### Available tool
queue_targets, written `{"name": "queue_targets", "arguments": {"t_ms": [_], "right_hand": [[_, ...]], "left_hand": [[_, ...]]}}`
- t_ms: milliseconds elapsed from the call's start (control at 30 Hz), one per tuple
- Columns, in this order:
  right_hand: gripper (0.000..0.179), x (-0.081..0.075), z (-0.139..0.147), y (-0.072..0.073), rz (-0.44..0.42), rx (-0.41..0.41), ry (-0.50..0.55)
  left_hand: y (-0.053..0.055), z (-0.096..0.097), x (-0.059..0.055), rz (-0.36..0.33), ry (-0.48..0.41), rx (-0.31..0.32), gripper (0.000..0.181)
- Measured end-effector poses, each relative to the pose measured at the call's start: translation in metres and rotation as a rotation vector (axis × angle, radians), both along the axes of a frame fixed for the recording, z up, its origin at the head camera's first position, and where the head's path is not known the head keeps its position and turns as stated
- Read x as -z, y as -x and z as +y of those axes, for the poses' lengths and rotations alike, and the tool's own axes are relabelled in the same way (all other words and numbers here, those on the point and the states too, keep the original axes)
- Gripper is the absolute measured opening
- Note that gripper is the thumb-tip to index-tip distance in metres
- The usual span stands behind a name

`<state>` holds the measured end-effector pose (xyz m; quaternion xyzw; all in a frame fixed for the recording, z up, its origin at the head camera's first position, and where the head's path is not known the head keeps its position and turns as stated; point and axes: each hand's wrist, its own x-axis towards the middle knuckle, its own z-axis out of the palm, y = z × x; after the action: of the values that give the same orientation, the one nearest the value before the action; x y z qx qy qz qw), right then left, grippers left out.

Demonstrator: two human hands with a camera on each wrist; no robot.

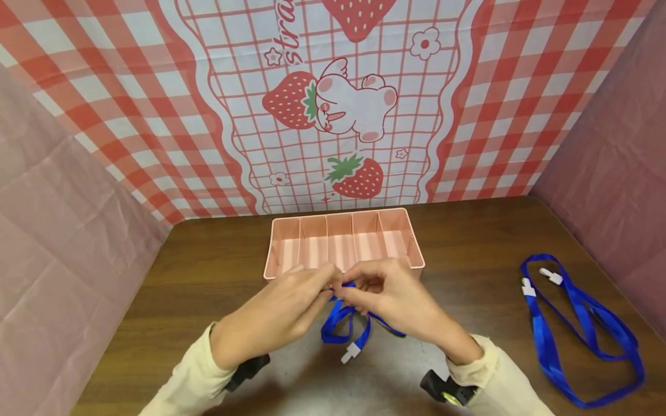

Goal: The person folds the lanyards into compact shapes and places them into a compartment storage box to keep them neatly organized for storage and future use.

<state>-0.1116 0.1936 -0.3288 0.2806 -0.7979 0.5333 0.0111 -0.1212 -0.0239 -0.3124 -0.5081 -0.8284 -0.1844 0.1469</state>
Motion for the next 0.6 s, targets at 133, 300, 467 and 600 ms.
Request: {"name": "queue_targets", "arguments": {"t_ms": [133, 300, 467, 600], "right_hand": [[0.011, 0.002, -0.001, 0.001, 0.059, 0.026, -0.028], [0.011, 0.005, 0.001, 0.000, 0.058, 0.031, -0.061], [0.011, 0.007, 0.000, 0.000, 0.086, 0.033, -0.115], [0.011, 0.008, -0.001, -0.001, 0.130, 0.073, -0.158]], "left_hand": [[-0.007, 0.004, 0.004, 0.085, 0.040, -0.080, 0.024], [-0.015, 0.008, 0.012, 0.144, 0.030, -0.124, 0.035], [-0.015, 0.012, 0.019, 0.185, 0.004, -0.131, 0.044], [-0.012, 0.014, 0.020, 0.160, 0.004, -0.109, 0.047]]}}
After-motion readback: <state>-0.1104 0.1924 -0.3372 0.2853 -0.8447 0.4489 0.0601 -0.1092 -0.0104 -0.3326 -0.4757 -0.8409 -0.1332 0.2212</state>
